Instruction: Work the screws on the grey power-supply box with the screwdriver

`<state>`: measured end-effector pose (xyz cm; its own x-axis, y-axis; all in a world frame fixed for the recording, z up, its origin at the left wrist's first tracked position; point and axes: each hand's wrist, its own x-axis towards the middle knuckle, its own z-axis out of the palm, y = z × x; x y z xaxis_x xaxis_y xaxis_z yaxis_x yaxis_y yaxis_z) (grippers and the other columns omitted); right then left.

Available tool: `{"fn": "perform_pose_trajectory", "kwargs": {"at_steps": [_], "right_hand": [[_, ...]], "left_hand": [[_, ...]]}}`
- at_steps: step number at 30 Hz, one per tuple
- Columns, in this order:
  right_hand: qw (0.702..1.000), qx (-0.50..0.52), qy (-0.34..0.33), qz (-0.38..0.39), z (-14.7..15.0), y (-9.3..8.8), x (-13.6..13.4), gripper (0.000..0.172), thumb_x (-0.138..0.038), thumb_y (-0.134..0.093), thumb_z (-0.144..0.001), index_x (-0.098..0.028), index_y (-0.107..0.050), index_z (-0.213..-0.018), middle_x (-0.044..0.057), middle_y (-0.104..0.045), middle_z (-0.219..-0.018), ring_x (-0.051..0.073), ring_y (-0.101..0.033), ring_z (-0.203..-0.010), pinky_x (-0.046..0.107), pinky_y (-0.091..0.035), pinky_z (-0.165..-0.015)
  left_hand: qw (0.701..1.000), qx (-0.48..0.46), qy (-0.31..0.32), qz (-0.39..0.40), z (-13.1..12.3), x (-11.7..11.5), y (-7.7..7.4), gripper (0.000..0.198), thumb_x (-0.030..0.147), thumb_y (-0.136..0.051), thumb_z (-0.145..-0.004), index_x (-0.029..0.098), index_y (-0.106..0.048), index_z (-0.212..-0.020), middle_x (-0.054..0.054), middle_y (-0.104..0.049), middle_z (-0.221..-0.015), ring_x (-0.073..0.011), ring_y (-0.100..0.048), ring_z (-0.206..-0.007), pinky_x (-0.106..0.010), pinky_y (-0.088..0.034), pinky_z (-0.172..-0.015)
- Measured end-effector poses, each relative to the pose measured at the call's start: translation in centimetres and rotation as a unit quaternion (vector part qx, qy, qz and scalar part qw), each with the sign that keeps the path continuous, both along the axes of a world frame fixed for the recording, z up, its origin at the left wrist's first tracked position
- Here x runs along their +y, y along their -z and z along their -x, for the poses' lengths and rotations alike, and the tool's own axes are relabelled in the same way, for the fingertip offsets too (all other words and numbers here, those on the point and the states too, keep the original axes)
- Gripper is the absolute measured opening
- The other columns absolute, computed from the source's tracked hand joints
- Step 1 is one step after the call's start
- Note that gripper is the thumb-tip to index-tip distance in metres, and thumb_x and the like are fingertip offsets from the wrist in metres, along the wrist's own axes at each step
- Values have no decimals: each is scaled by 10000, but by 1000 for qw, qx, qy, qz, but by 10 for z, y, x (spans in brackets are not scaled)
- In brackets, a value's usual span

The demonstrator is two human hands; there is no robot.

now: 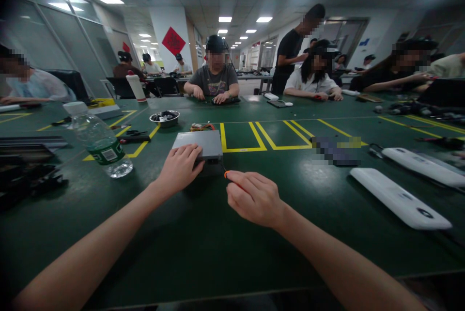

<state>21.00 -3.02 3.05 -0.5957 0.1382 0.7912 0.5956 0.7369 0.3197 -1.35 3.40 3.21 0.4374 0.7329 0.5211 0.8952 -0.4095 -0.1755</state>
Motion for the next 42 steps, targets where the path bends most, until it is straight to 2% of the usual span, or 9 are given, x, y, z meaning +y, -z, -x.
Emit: {"fn": "perform_pose_trajectory", "kwargs": {"at_steps": [8, 16, 23, 26, 29, 32, 34, 38, 42], "right_hand": [[1000, -6, 7, 2, 1, -1, 1, 108, -122, -523, -771, -179, -501, -861, 84, -670, -938, 143, -641, -846, 263, -525, -713], [1000, -7, 23, 7, 1, 2, 1, 166, -112, -540, -762, -168, -494, -911, 102, -642, -989, 155, -618, -885, 283, -515, -739], [996, -60, 45, 46, 13, 3, -14, 223, -202, -486, -781, -160, -503, -998, 165, -547, -1112, 251, -550, -1023, 375, -507, -765], [996, -66, 51, 40, 13, 7, -15, 249, -165, -474, -795, -144, -494, -1043, 162, -555, -1095, 224, -563, -995, 328, -508, -753], [995, -69, 68, -2, 8, 6, -13, 255, -156, -519, -805, -171, -505, -1059, 122, -599, -1007, 192, -592, -925, 277, -502, -729], [993, -51, 106, -20, 6, -2, -13, 155, -203, -564, -803, -186, -549, -957, 88, -626, -886, 163, -611, -778, 247, -493, -644], [993, -41, 114, -10, 8, -6, -15, 97, -209, -558, -804, -175, -558, -895, 92, -627, -863, 161, -609, -749, 247, -488, -622], [994, -52, 99, 13, 14, -4, -19, 151, -165, -496, -799, -154, -549, -940, 163, -593, -1019, 222, -589, -940, 298, -498, -713], [993, -77, 93, -1, 13, 2, -19, 208, -124, -489, -812, -165, -532, -1012, 139, -607, -1017, 194, -589, -963, 257, -490, -731]], "left_hand": [[1000, -8, 3, 0, -1, 0, 0, 372, 341, -388, -868, 157, -499, -1172, -132, -518, -1251, -258, -473, -1141, -414, -371, -908], [1000, 4, 2, 1, -1, 0, 0, 380, 340, -369, -876, 144, -489, -1178, -132, -510, -1258, -257, -470, -1145, -404, -367, -919], [999, 23, -4, 27, -3, -6, -5, 422, 315, -376, -869, 112, -435, -1235, -152, -465, -1304, -273, -420, -1199, -419, -343, -960], [998, 44, -8, 48, -6, -12, -9, 442, 280, -395, -856, 87, -413, -1252, -160, -444, -1320, -269, -423, -1197, -391, -351, -969], [996, 58, -7, 66, -9, -17, -10, 489, 271, -423, -840, 57, -378, -1278, -184, -429, -1324, -283, -408, -1211, -388, -344, -986], [994, 80, -13, 77, -12, -20, -10, 529, 244, -423, -835, 38, -320, -1311, -201, -390, -1348, -300, -379, -1234, -413, -334, -996], [992, 98, -18, 80, -12, -21, -9, 540, 227, -407, -838, 40, -285, -1329, -201, -365, -1366, -305, -360, -1248, -431, -323, -1004], [989, 117, -12, 87, -11, -25, -11, 524, 219, -381, -845, 51, -277, -1330, -207, -335, -1380, -317, -335, -1264, -453, -305, -1015], [988, 128, 5, 91, -10, -29, -11, 502, 179, -418, -814, 133, -324, -1306, -198, -309, -1393, -357, -273, -1291, -503, -283, -1010]]}}
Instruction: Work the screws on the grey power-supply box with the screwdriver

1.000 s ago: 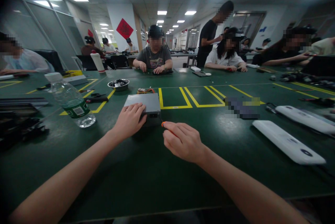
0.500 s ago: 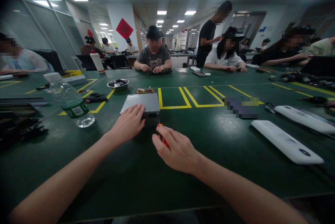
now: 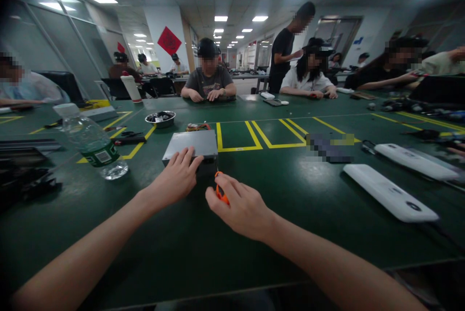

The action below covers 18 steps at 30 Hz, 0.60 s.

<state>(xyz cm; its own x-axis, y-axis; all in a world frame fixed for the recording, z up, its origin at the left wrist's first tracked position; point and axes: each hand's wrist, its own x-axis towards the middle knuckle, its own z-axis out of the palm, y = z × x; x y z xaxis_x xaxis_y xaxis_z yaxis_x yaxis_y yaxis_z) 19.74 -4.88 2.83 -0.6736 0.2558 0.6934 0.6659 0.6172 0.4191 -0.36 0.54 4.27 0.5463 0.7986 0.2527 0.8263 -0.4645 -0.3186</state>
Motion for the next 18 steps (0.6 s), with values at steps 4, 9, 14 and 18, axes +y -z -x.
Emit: {"fn": "perform_pose_trajectory", "kwargs": {"at_steps": [4, 9, 14, 18], "right_hand": [[1000, 18, 23, -12, -6, -2, 2, 140, -196, -542, -822, -177, -554, -961, 105, -637, -960, 153, -616, -839, 224, -471, -689], [1000, 25, 5, 8, -4, -7, 2, 121, -247, -552, -812, -158, -546, -894, 92, -640, -863, 156, -615, -747, 251, -472, -659], [999, 18, -8, 35, 0, -4, 2, 161, -163, -500, -801, -139, -525, -957, 173, -598, -1058, 218, -592, -967, 295, -489, -744], [1000, 16, -5, 13, -3, 0, 3, 172, -123, -484, -817, -146, -527, -982, 136, -629, -1013, 177, -609, -935, 254, -488, -742]], "left_hand": [[1000, 4, 21, 15, 1, -2, 2, 546, 185, -492, -776, 235, -343, -1299, -161, -222, -1440, -409, -202, -1303, -558, -249, -1003], [999, 0, 25, 28, 2, -3, 2, 615, 188, -529, -756, 285, -316, -1325, -146, -126, -1471, -439, -138, -1309, -587, -218, -1002], [999, -5, 30, 36, 2, -5, 2, 623, 211, -522, -769, 283, -295, -1345, -152, -98, -1475, -449, -115, -1309, -605, -185, -1004], [998, -8, 29, 55, 1, -6, 1, 633, 243, -512, -780, 271, -266, -1362, -160, -96, -1473, -457, -92, -1309, -623, -177, -994]]}}
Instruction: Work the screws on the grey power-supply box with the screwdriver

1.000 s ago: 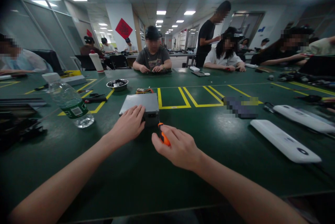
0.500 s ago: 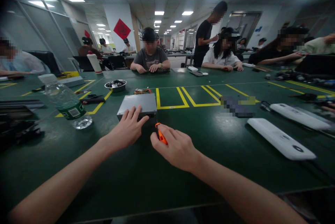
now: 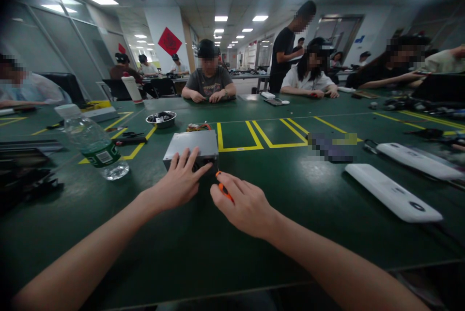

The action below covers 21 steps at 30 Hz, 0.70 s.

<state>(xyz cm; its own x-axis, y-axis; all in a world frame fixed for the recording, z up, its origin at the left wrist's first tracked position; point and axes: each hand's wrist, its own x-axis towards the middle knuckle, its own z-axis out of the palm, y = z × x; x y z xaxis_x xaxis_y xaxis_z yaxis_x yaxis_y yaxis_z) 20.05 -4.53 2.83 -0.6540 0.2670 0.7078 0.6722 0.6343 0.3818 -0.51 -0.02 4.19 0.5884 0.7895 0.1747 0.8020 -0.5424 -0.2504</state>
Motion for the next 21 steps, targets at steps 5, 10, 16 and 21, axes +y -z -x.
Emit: {"fn": "perform_pose_trajectory", "kwargs": {"at_steps": [5, 10, 16, 21], "right_hand": [[1000, -5, 17, -3, -2, 1, 1, 154, -161, -534, -810, -172, -541, -964, 112, -641, -973, 168, -623, -847, 244, -485, -678], [1000, -6, -10, 9, 2, -5, -3, 149, -143, -515, -797, -157, -528, -945, 154, -616, -1024, 228, -597, -973, 306, -497, -752], [999, -14, -13, 26, 2, -2, -3, 206, -117, -451, -831, -148, -490, -1031, 172, -586, -1093, 203, -598, -992, 258, -517, -706], [999, -26, -23, 7, -2, 0, 0, 208, -124, -498, -828, -158, -518, -1032, 147, -616, -1068, 190, -577, -1041, 236, -505, -752]], "left_hand": [[1000, -15, -7, 13, -1, 1, 1, 609, 285, -502, -789, 245, -286, -1357, -171, -101, -1469, -458, -85, -1308, -627, -157, -995], [999, -28, -12, 20, -2, 2, 2, 599, 302, -504, -791, 244, -300, -1351, -160, -97, -1473, -453, -76, -1312, -629, -135, -998], [999, -35, -15, 29, -1, 4, 5, 597, 309, -496, -792, 257, -291, -1351, -151, -92, -1473, -445, -71, -1316, -626, -115, -1002], [999, -31, -22, 29, -3, 3, 4, 578, 283, -484, -795, 250, -303, -1343, -168, -96, -1471, -442, -76, -1316, -620, -122, -1002]]}}
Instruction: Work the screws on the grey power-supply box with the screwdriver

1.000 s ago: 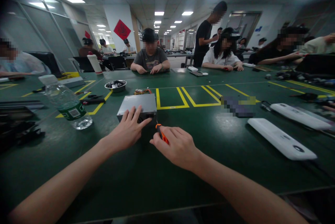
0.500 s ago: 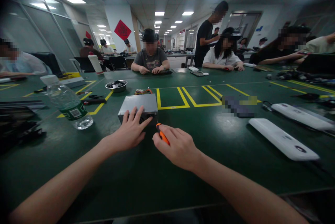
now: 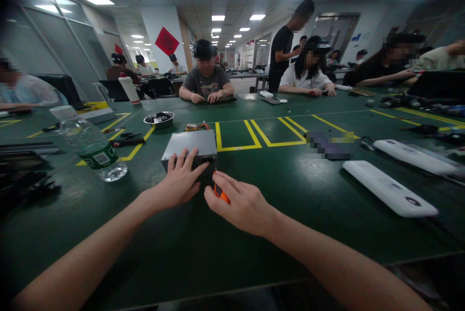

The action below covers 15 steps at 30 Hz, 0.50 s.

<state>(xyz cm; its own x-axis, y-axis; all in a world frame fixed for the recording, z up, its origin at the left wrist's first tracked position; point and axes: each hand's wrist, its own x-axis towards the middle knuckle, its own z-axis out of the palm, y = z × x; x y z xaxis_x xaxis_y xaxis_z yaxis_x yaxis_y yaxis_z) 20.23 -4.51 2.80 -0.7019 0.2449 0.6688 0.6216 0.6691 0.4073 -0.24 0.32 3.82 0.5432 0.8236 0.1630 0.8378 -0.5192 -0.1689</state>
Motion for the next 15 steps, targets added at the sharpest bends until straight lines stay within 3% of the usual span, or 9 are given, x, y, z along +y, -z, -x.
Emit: {"fn": "perform_pose_trajectory", "kwargs": {"at_steps": [8, 15], "right_hand": [[999, 6, 4, 35, 5, -5, -4, 175, -157, -461, -829, -161, -515, -996, 167, -593, -1085, 231, -567, -1052, 320, -503, -775], [1000, 0, 10, 2, 1, -2, 0, 237, -109, -455, -836, -156, -480, -1067, 153, -601, -1077, 189, -575, -1039, 234, -498, -737]], "left_hand": [[1000, 5, 5, -12, 1, 1, 1, 585, 283, -494, -789, 254, -307, -1343, -154, -101, -1474, -438, -96, -1316, -617, -133, -1000], [1000, 13, 0, -4, 0, 0, 1, 591, 274, -494, -790, 254, -295, -1346, -158, -93, -1474, -442, -90, -1315, -624, -143, -992]]}}
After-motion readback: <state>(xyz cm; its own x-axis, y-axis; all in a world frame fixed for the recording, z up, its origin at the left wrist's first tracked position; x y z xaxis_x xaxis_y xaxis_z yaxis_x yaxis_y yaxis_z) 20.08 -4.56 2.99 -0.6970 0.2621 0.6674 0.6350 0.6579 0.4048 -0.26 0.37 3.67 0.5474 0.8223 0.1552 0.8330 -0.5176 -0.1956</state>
